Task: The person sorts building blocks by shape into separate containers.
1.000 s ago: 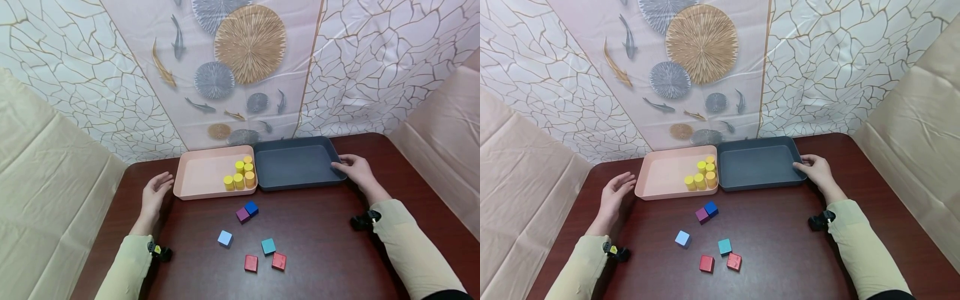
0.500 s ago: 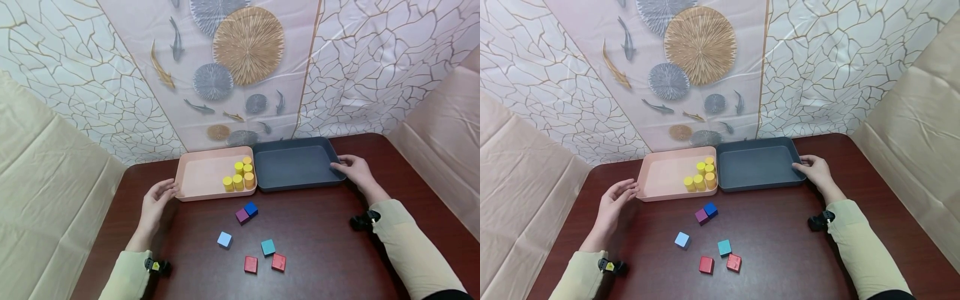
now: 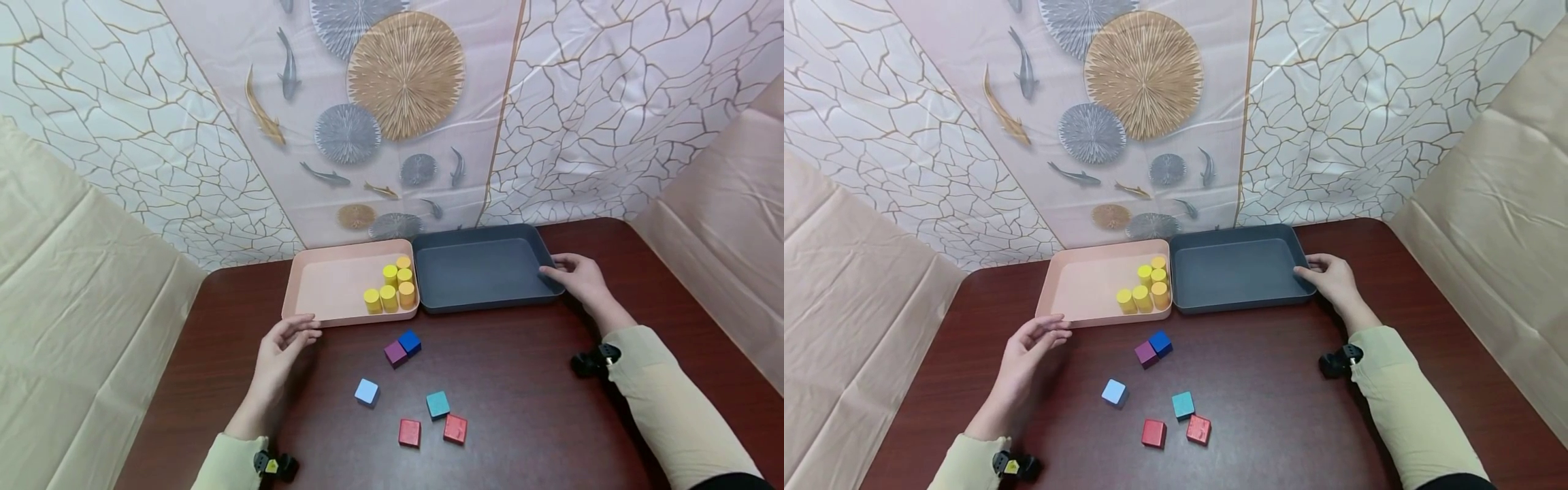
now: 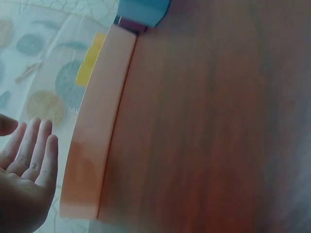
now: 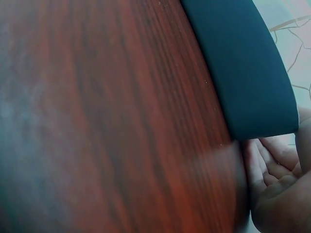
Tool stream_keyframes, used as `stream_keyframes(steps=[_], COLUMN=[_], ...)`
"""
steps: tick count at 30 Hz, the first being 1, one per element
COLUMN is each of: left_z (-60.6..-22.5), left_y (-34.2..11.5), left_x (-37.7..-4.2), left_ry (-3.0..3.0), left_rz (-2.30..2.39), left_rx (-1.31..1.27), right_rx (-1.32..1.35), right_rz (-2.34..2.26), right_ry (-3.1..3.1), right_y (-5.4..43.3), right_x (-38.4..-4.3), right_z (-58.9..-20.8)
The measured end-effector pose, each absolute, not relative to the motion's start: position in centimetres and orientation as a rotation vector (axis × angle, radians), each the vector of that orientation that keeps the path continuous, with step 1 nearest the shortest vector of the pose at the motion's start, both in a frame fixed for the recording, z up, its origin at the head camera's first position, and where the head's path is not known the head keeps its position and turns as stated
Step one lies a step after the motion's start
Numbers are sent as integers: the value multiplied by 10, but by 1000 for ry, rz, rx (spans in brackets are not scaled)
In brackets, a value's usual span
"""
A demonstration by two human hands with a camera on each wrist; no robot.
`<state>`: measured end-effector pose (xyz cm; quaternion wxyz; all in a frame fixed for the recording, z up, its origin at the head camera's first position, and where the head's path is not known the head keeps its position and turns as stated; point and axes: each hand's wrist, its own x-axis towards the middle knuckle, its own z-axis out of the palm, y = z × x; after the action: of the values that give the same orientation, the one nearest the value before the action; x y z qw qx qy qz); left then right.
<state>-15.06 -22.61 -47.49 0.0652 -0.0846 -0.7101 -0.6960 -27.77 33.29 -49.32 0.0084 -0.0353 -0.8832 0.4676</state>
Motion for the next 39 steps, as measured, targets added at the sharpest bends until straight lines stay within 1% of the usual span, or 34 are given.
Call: stream_keyframes(steps=[10,15,32,39], left_z=[-482,-485,-492,-493], left_y=[-211,-206,-201,-206], left_x=[-139,-139,-139,-140], left_ry=[-2225,-2320,-2733,-2863], left_rz=[-2160,-2189,-2071,-1958], left_rx=[-376,-438,-641,-834], right_rx=[-118,-109,-124,-127], right_rz=[1459,1467,1465,1473], right_ry=[-2753,-2741,-2755,-2759], right_y=[332,333,332,332], right_x=[-276,-277,-278,-278], right_z=[-493,-494,-492,-491])
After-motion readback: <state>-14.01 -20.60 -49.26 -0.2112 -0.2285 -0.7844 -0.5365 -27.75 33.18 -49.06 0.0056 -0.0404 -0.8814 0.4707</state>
